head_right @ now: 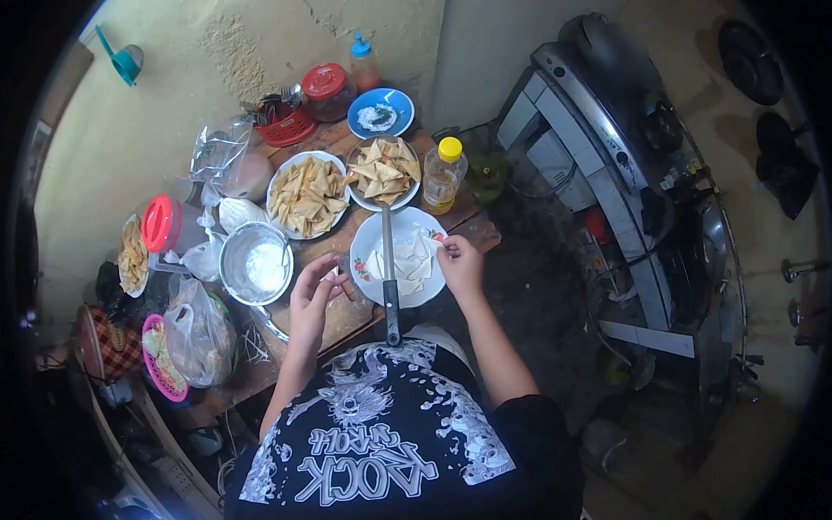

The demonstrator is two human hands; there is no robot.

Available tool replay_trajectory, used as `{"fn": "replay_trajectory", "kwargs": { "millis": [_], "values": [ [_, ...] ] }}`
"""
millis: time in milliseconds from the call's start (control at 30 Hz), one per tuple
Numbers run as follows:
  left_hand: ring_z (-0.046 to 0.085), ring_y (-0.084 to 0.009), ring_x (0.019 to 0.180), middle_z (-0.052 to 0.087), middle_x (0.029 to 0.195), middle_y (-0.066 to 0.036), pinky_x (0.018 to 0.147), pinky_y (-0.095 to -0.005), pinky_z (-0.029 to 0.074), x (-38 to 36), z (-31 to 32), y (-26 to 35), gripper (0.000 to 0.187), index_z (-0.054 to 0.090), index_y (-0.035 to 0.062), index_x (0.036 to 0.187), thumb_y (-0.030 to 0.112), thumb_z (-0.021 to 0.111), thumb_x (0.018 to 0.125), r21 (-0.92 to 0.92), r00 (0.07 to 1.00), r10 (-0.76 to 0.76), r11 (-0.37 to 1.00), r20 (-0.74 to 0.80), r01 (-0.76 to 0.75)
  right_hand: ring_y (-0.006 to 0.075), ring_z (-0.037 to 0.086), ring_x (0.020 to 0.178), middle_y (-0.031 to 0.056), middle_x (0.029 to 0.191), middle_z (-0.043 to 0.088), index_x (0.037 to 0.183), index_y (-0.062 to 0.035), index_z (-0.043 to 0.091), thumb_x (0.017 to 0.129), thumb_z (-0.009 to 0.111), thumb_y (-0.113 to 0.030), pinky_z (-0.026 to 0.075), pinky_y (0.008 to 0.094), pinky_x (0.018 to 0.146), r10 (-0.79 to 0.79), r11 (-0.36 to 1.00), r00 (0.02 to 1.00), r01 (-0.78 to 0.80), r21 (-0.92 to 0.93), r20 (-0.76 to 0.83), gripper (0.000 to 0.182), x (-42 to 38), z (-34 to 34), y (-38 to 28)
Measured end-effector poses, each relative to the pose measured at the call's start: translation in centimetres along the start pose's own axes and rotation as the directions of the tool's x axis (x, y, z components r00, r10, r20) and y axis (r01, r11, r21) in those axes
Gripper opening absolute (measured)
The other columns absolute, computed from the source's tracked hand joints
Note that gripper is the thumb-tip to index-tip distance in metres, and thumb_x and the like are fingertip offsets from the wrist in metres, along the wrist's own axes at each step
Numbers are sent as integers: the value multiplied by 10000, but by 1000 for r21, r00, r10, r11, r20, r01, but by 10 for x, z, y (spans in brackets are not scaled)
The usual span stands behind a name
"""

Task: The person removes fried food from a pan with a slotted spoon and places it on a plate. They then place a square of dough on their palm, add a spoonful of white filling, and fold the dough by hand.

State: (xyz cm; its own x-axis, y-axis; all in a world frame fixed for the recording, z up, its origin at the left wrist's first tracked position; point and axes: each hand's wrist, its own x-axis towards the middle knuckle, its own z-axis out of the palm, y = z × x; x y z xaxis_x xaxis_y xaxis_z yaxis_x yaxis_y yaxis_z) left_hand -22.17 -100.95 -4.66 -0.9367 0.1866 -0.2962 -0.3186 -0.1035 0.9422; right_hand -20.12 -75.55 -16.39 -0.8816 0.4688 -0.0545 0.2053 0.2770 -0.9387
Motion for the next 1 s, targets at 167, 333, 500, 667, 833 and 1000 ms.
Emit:
{"fn": "replay_trajectory", "kwargs": {
  "millis": [167,333,500,667,833,1000],
  "values": [
    [584,-180,976,518,1207,-102,789,-262,451,-4,-13,-4,338,470,42,1224,167,486,910,58,992,-12,998,-125,19,234,609,706,105,785,589,803,-35,636,718,655,-111,486,329,641,-144,961,984,165,-220,106,114,32,40,-1],
    [586,-136,876,589,1037,-57,746,-253,455,-3,-42,-40,268,538,37,1128,148,536,884,206,971,50,979,-232,-1,280,573,739,96,802,549,819,-83,632,745,618,-139,462,369,650,-150,879,963,234,-416,224,94,53,69,-2],
    [586,-242,890,570,1042,-141,772,-334,477,7,-54,-87,351,543,10,1107,99,626,778,791,936,270,611,-227,15,266,547,709,85,785,519,854,-95,613,752,614,-133,439,371,611,-194,928,979,202,-312,55,108,36,68,-25],
    [561,-336,958,486,1173,-169,807,-415,473,30,-50,-90,486,507,40,1176,140,661,726,961,957,246,264,-151,84,184,500,605,65,776,511,862,-74,621,758,612,-76,415,298,561,-193,965,980,200,-171,52,104,22,52,-35],
    [583,-315,936,459,1208,-152,747,-404,500,44,-60,-78,474,522,190,1187,118,623,729,993,998,29,101,-60,57,130,476,603,59,839,508,878,-46,619,770,593,-19,400,257,547,-293,953,953,298,-57,79,114,9,43,-46],
    [612,-306,846,458,1187,-147,670,-402,509,52,-65,-81,405,508,179,1145,91,564,754,997,998,60,79,17,-22,92,482,665,33,896,496,883,-51,614,803,571,-15,387,202,527,-261,964,962,255,78,83,98,0,36,-55]
  ]
}}
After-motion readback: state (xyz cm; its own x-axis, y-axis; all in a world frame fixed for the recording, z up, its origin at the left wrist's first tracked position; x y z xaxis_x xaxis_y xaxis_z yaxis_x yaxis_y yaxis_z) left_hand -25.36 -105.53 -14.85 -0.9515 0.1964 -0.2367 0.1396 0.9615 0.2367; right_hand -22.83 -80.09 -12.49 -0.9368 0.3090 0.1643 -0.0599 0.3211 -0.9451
